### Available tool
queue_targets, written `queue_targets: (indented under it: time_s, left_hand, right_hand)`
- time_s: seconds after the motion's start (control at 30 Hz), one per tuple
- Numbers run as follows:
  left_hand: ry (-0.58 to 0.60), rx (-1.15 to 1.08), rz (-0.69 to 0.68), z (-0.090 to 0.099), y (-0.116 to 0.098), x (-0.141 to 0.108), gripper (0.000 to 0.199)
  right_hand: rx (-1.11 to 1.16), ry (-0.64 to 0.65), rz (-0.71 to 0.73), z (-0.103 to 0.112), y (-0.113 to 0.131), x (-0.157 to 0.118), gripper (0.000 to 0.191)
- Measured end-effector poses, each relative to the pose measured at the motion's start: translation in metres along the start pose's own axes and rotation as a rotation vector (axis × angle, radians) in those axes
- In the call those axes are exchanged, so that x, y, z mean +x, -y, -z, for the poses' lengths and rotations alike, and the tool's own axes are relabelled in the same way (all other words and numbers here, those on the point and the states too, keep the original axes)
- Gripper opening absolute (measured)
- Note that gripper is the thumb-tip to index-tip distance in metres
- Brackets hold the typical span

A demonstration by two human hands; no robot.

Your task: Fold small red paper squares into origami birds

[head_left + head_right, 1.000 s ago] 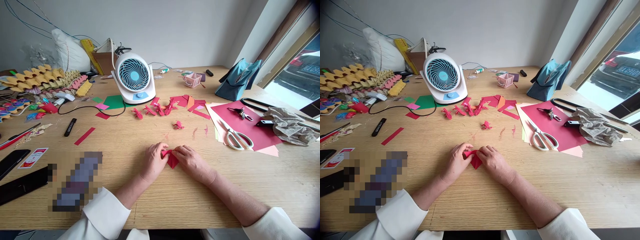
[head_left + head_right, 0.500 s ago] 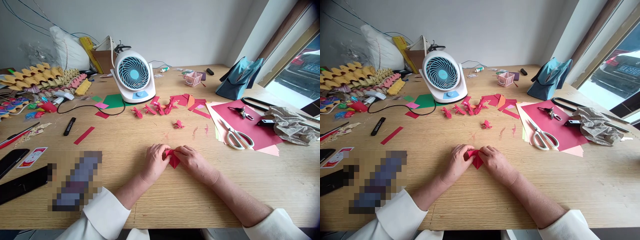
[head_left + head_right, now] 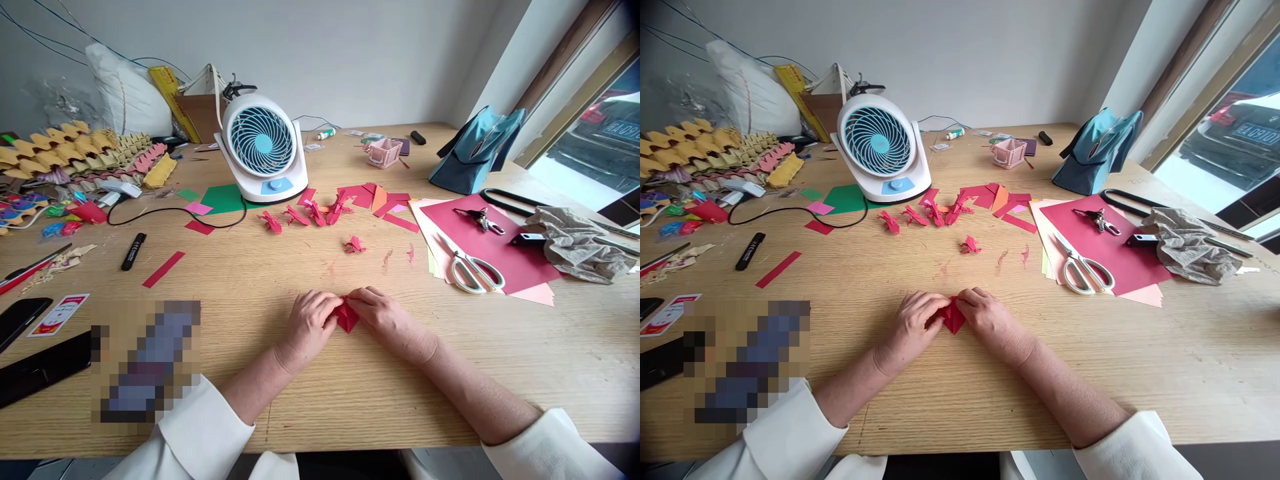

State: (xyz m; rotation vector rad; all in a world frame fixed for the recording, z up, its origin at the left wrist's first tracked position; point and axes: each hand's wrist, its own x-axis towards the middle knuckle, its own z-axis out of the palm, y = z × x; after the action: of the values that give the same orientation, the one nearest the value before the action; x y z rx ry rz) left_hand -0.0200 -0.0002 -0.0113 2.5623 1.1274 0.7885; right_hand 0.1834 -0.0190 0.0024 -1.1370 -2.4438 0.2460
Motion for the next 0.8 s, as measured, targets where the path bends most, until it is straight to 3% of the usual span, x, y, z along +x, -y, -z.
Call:
queue_targets:
  time_s: [0.4, 0.8]
  left_hand:
    - [0.021, 0.019, -0.136, -0.003, 0.009, -0.003, 0.034]
    - [0.104, 0.055, -0.279, 0.011, 0.015, 0.004, 0.027]
  right_hand:
    - [-0.007, -0.033, 0.05, -0.001, -0.005, -0.001, 0.021]
    - [-0.002, -0.015, 0.088, 0.003, -0.007, -0.002, 0.023]
